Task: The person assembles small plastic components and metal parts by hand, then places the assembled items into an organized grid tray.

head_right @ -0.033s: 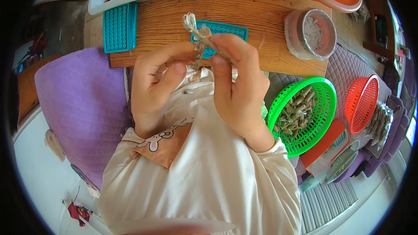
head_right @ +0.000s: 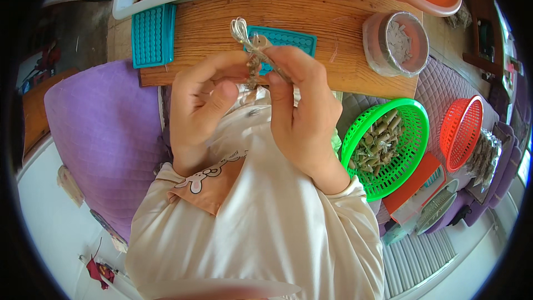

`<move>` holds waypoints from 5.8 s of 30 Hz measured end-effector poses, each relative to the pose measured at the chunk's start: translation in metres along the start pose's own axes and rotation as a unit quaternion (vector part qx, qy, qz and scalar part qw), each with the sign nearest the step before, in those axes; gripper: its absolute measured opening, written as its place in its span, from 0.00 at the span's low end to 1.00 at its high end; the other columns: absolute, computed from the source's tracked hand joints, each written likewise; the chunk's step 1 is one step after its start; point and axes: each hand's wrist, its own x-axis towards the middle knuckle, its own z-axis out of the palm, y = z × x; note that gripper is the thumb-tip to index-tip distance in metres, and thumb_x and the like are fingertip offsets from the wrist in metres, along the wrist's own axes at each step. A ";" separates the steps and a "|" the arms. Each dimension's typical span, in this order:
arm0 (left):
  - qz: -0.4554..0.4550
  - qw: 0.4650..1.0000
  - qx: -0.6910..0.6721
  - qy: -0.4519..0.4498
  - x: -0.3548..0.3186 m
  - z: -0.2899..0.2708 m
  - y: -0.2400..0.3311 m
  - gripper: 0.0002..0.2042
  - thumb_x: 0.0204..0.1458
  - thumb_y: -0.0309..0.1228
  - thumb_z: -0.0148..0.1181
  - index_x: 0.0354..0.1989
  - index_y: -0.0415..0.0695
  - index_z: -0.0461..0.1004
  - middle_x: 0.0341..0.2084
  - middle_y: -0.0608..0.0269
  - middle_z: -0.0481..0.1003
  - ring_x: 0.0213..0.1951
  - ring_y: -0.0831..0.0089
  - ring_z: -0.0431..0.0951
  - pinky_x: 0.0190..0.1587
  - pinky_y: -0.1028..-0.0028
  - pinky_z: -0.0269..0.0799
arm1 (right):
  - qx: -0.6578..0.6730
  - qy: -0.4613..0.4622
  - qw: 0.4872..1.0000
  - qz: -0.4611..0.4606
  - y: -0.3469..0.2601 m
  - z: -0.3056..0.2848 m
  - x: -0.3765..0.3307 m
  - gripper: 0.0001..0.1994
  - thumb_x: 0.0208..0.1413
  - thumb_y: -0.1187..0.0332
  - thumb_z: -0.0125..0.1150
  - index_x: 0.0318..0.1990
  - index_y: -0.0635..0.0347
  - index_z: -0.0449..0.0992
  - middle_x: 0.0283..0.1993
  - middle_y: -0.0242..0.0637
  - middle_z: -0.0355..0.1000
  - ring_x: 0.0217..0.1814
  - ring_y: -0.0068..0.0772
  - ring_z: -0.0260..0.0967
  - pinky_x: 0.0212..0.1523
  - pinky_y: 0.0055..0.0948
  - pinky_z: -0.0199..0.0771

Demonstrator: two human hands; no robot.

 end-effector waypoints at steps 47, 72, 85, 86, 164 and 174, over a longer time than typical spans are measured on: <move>-0.223 0.870 -0.303 -0.319 0.001 -0.025 0.013 0.14 0.53 0.37 0.42 0.29 0.36 0.68 0.19 0.68 0.66 0.17 0.83 0.62 0.21 0.84 0.57 | 0.117 -0.373 0.920 -0.012 0.054 0.009 0.042 0.13 0.44 0.68 0.57 0.38 0.61 0.68 0.33 0.35 0.66 0.36 0.27 0.63 0.36 0.24 0.63; -0.075 0.975 0.205 0.033 -0.004 -0.007 0.034 0.06 0.43 0.29 0.56 0.22 0.41 0.67 0.12 0.61 0.67 0.13 0.70 0.66 0.16 0.74 0.58 | 0.143 -0.289 0.933 -0.158 -0.025 -0.041 0.098 0.12 0.42 0.65 0.57 0.22 0.67 0.66 0.20 0.31 0.62 0.17 0.19 0.55 0.16 0.20 0.51; -0.004 0.972 0.210 -0.106 0.000 -0.010 0.030 0.10 0.44 0.32 0.56 0.23 0.37 0.68 0.14 0.61 0.68 0.15 0.77 0.65 0.18 0.79 0.59 | -0.192 -0.387 0.890 -0.147 -0.020 -0.009 0.126 0.02 0.38 0.79 0.54 0.21 0.67 0.67 0.19 0.30 0.62 0.18 0.19 0.52 0.31 0.19 0.57; -0.011 0.967 0.219 -0.126 0.003 -0.009 0.030 0.09 0.44 0.32 0.56 0.23 0.38 0.69 0.14 0.61 0.68 0.14 0.75 0.65 0.18 0.78 0.59 | -0.196 -0.383 0.891 -0.145 -0.028 -0.008 0.128 0.02 0.38 0.79 0.54 0.21 0.67 0.67 0.19 0.30 0.62 0.18 0.19 0.52 0.31 0.19 0.57; -0.008 0.994 0.097 0.054 0.006 -0.015 0.019 0.06 0.45 0.26 0.54 0.25 0.39 0.63 0.18 0.68 0.61 0.20 0.83 0.58 0.22 0.83 0.56 | -0.064 -0.302 0.947 0.089 -0.019 -0.049 0.030 0.02 0.39 0.78 0.52 0.19 0.66 0.69 0.13 0.38 0.61 0.12 0.29 0.56 0.14 0.23 0.55; 0.026 0.991 0.121 0.060 0.006 -0.006 0.016 0.05 0.43 0.27 0.57 0.22 0.41 0.67 0.19 0.65 0.67 0.20 0.77 0.66 0.19 0.79 0.59 | 0.054 -0.195 0.977 0.066 -0.007 -0.031 0.016 0.12 0.44 0.64 0.58 0.28 0.64 0.67 0.18 0.34 0.67 0.12 0.17 0.54 0.13 0.18 0.52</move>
